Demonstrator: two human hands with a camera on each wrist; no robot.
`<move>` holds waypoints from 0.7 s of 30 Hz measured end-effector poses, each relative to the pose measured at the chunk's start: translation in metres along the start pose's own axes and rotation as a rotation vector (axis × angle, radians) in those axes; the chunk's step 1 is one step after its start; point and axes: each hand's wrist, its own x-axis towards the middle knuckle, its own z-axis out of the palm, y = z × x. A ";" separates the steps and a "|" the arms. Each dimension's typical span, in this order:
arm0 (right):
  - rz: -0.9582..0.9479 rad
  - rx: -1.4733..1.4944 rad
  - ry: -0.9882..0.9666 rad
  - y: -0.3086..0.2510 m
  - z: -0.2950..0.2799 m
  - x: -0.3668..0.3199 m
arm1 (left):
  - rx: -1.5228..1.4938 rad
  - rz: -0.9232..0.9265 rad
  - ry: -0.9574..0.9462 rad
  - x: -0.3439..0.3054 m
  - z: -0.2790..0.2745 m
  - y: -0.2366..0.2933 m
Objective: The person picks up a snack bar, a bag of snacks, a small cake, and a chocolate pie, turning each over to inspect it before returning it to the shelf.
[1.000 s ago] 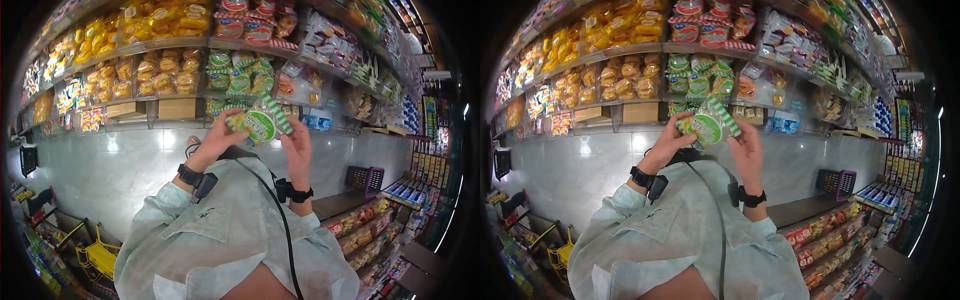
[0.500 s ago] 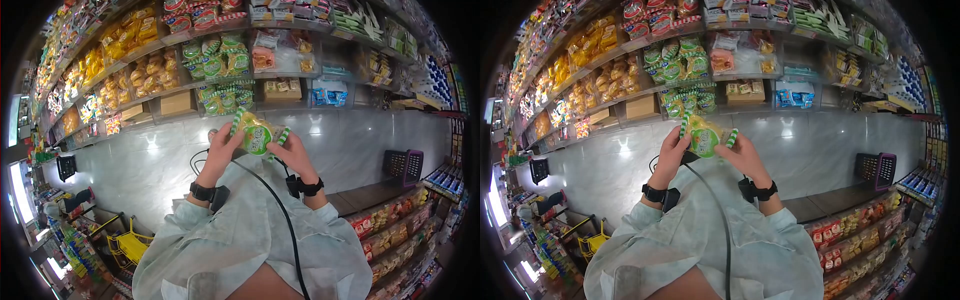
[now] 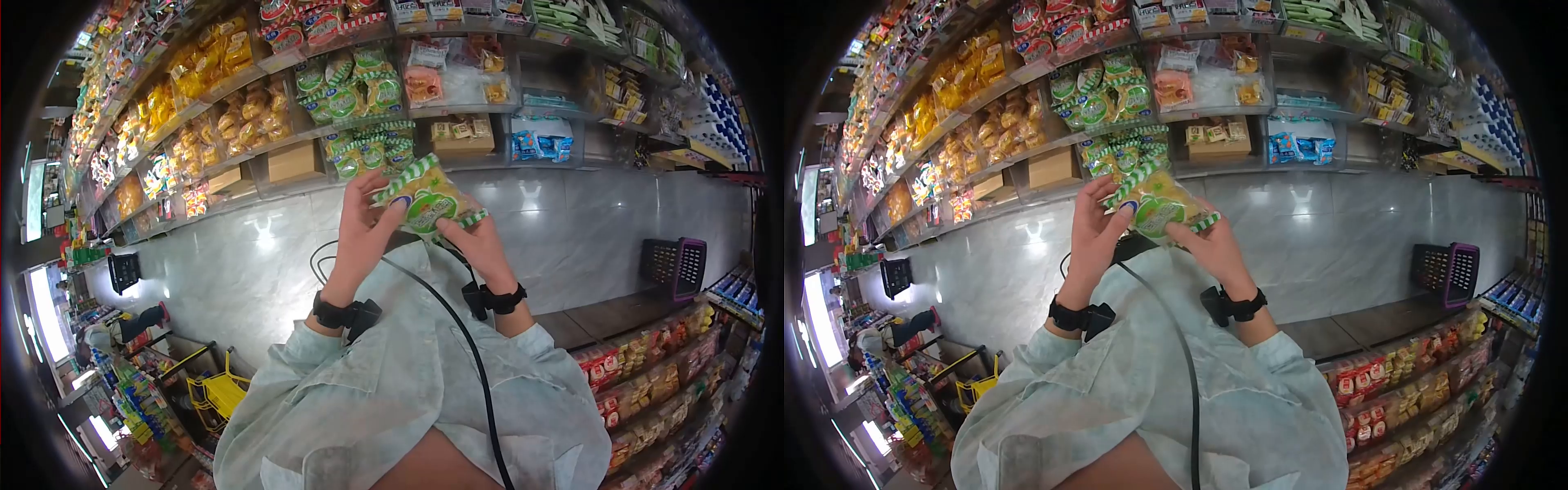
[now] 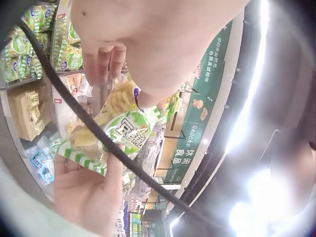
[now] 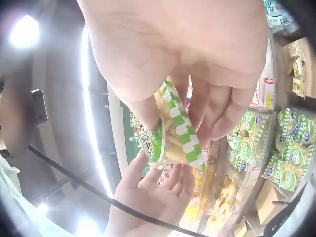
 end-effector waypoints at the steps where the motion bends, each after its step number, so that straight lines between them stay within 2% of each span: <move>1: -0.006 -0.008 0.016 0.002 0.000 0.001 | 0.056 -0.004 0.026 -0.002 0.000 -0.003; 5: -0.033 -0.033 0.087 0.004 0.008 0.007 | 0.075 -0.043 0.023 -0.007 -0.013 -0.012; 11: -0.022 -0.059 0.182 0.008 0.056 0.022 | 0.399 0.191 -0.167 0.005 -0.060 -0.004; 14: -0.079 -0.188 0.140 0.025 0.086 0.033 | 0.155 0.083 -0.242 0.006 -0.077 0.001; 18: -0.283 -0.406 0.110 0.034 0.139 0.053 | 0.064 0.032 -0.284 0.018 -0.123 0.001; 20: -0.221 -0.449 0.089 0.036 0.162 0.061 | 0.033 -0.025 -0.289 0.025 -0.146 0.005; 21: -0.192 -0.469 0.078 0.036 0.173 0.065 | -0.076 -0.034 -0.292 0.029 -0.158 0.003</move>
